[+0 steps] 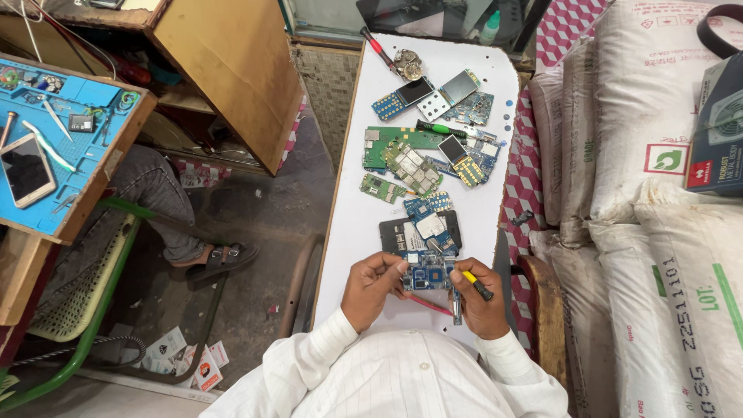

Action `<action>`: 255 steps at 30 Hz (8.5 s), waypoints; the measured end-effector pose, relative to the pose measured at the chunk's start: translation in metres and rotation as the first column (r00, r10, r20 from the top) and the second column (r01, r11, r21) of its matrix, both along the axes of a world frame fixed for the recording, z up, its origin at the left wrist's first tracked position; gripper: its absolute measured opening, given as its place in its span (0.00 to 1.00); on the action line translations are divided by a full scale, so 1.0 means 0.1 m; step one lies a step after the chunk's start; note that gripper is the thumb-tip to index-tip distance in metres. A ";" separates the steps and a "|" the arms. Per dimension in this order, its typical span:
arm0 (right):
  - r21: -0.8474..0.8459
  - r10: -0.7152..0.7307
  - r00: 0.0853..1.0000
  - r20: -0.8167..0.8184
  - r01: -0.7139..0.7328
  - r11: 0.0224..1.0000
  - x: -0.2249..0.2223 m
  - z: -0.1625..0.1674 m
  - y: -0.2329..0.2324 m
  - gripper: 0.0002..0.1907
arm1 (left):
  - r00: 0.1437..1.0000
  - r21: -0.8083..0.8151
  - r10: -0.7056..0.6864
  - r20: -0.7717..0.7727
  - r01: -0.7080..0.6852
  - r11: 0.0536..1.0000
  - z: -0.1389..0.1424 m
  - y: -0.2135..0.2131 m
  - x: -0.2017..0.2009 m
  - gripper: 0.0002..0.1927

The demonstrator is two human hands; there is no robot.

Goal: The person sits at a workbench holding a blue phone motherboard in one hand and uses a screwdriver to work on components on the board. Near the end they pick up a pink brush and brush the surface of the board.

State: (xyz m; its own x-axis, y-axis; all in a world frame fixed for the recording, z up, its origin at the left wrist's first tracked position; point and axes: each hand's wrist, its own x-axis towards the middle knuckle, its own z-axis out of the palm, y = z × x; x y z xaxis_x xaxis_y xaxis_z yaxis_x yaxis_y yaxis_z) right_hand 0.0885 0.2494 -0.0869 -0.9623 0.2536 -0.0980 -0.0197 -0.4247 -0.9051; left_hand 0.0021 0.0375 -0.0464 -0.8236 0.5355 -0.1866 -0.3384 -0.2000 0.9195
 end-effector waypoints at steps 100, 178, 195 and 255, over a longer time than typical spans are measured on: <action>0.597 0.142 0.891 -0.431 0.164 0.785 0.08 0.26 -0.05 0.10 | 0.869 -0.375 -0.213 -0.446 0.034 0.926 0.33 -0.04 0.06 0.42; 0.263 -0.010 1.000 -0.018 0.014 0.965 0.12 0.24 -0.03 0.10 | 0.985 -0.026 -0.005 -0.174 0.001 1.000 0.33 -0.10 -0.03 0.28; 0.256 -0.026 1.000 0.016 0.021 0.966 0.13 0.25 -0.03 0.10 | 0.965 -0.147 -0.042 -0.257 0.004 0.989 0.31 -0.16 -0.23 0.14; 0.362 -0.035 0.963 -0.266 0.134 0.922 0.18 0.23 -0.01 0.16 | 0.737 -0.227 -0.135 -0.662 -0.026 0.974 0.91 -0.22 -0.06 0.13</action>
State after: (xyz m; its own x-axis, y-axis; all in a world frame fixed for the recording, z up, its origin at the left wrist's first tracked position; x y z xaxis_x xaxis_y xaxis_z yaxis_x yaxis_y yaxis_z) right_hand 0.1069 0.2483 -0.0634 -0.9159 0.3052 0.2607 -0.2868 -0.0431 -0.9570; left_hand -0.0043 0.0154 0.0443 -0.7470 0.5980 0.2905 0.3766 0.0207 0.9261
